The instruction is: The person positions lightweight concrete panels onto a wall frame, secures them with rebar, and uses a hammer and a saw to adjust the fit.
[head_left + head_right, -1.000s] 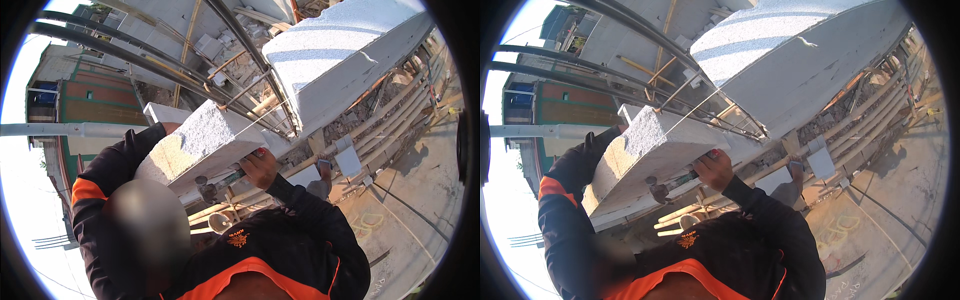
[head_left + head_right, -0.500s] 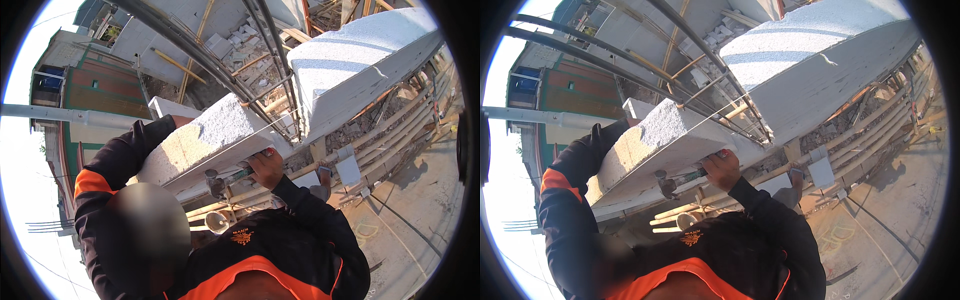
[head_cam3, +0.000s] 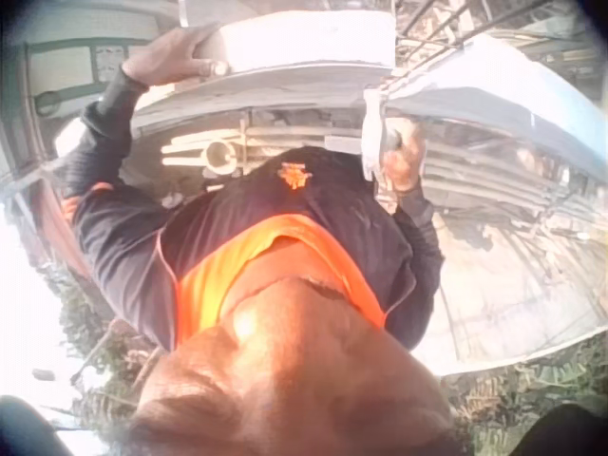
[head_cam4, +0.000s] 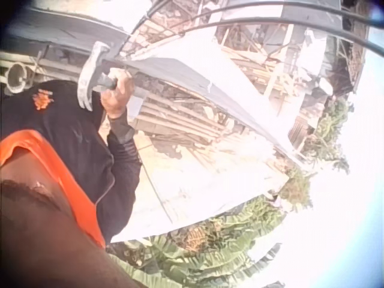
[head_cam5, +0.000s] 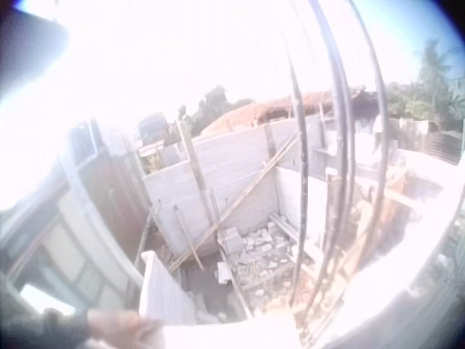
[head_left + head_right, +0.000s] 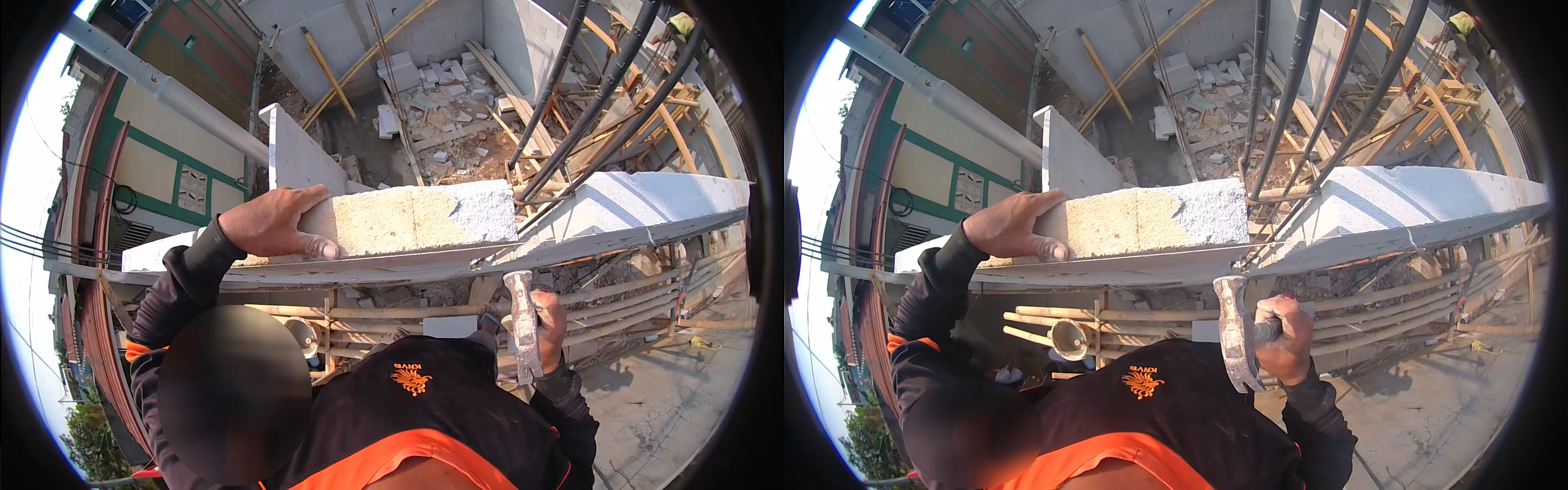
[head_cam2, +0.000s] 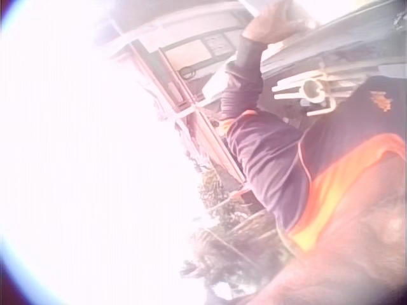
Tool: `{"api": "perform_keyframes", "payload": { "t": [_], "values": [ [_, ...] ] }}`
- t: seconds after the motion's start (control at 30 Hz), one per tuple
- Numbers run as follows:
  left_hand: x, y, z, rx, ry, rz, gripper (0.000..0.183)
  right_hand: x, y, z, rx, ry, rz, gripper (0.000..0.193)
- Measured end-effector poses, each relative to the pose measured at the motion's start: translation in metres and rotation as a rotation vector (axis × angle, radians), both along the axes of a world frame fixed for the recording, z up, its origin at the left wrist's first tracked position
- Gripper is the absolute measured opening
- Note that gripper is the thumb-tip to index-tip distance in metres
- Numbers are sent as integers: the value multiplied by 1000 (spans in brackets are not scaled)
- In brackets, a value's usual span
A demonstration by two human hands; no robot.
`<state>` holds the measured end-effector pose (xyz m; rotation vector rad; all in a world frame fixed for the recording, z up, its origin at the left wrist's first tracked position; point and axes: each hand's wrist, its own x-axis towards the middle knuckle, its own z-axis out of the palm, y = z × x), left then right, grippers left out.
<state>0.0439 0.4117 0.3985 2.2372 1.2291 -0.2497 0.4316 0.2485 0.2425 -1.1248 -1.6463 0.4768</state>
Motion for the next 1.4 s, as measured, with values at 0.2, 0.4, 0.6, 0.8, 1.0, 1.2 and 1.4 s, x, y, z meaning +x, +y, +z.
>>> {"api": "perform_keyframes", "payload": {
  "t": [0.2,0.4,0.6,0.8,1.0,1.2,1.4],
  "values": [
    [0,-4,-6,38,-130,-13,95,38,9,103,-195,-105,183,29],
    [-7,-4,-11,91,-165,-37,97,18,14,162,-335,63,52,49],
    [-6,0,-14,129,-211,-64,97,2,27,156,-77,-295,64,54],
    [-9,0,-14,133,-178,-97,101,-13,45,164,-425,-562,410,54],
    [-81,-14,-8,251,-115,67,96,-16,45,170,-411,-574,435,53],
    [-112,-49,-19,365,-30,327,85,-20,51,177,-425,-557,390,49],
    [-118,-47,-28,456,-91,278,80,-48,36,154,-275,88,178,46]
  ]
}}
